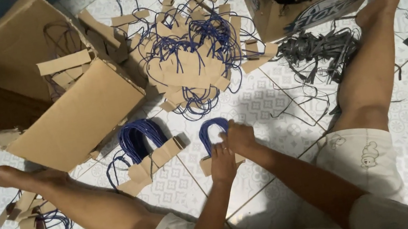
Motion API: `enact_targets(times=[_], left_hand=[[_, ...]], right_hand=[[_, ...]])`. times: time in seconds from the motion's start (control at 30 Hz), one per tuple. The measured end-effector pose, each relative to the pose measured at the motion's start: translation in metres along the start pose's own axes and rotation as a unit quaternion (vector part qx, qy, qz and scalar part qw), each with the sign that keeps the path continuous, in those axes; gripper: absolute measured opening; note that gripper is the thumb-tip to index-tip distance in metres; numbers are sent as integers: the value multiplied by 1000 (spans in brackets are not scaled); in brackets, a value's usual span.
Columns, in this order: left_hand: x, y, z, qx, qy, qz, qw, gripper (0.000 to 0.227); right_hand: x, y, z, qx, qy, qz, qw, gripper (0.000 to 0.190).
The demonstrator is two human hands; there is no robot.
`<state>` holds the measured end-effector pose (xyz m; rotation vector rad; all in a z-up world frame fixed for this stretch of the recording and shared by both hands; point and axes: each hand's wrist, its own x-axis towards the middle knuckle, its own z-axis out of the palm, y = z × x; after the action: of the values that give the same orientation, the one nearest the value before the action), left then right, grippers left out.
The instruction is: Assembling bag handles by inserting blue cords into cardboard strips.
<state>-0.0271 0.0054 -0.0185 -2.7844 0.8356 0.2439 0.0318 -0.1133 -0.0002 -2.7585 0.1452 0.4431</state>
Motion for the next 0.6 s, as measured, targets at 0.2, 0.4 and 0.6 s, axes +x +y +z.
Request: enact_targets(times=[0.2,0.4,0.6], left_hand=[[10,0,33,4,-4,-3,1000,78],[12,-4,37,21,5,21,1000,72],[15,-4,41,62,-33,53,996,74]], right_hand=[[29,27,20,41,40,-30,998,37],[21,-15,-14,65,67,-67,993,34],[63,-3,33,-77,205,-172,960,7]])
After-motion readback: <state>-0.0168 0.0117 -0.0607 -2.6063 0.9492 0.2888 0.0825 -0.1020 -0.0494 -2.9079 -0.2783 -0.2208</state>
